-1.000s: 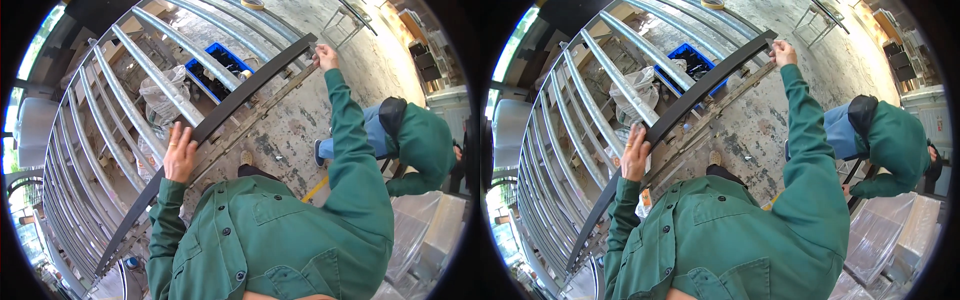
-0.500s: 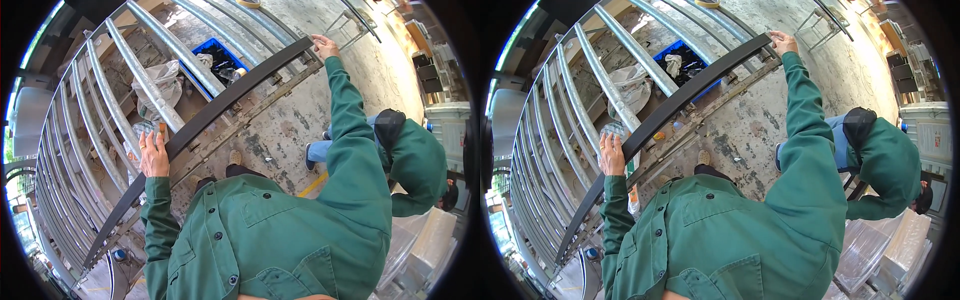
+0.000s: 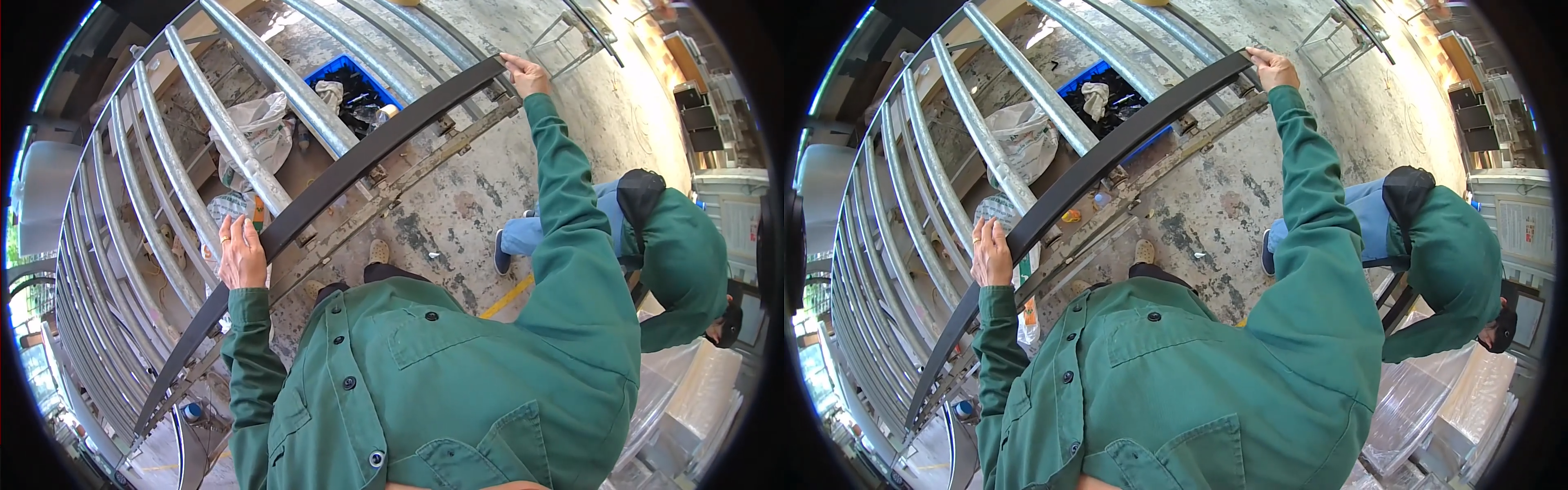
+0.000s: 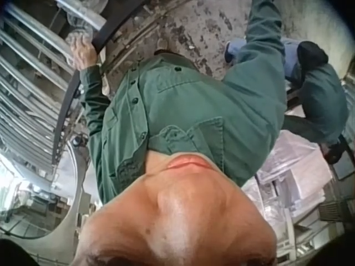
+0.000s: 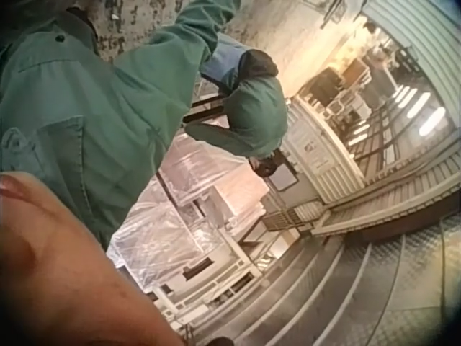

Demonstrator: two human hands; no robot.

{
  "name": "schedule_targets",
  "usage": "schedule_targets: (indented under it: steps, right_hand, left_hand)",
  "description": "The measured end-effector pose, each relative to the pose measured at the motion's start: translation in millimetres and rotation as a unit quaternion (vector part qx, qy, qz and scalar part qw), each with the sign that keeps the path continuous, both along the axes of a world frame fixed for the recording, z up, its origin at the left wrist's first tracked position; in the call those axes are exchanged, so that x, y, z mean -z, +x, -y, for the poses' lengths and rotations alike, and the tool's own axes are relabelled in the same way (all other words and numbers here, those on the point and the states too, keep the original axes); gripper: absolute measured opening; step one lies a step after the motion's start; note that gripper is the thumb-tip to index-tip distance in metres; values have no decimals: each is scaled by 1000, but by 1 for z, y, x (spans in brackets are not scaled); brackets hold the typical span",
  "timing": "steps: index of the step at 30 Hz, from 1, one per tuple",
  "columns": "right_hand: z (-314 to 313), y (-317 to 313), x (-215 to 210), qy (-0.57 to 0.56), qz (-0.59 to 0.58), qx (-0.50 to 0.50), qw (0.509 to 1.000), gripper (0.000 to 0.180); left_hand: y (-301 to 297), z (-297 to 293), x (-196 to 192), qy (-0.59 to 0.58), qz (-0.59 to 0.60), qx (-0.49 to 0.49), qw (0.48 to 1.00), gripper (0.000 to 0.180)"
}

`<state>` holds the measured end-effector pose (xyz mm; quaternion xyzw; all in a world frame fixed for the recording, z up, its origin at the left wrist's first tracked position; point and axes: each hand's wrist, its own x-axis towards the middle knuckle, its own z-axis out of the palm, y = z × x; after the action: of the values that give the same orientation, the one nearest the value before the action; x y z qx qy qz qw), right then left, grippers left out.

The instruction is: Trimming the edges of dark furniture slats with a utility knife and cleaning them using a liquid solution and a cloth.

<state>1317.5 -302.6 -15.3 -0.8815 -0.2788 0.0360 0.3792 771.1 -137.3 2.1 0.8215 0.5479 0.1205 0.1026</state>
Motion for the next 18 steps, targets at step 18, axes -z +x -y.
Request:
schedule_targets:
  steps: [18]
  right_hand:
    - [1,-13,11,38,76,-19,996,20]
  left_hand:
    - [-1,-1,3,14,-4,14,1000,34]
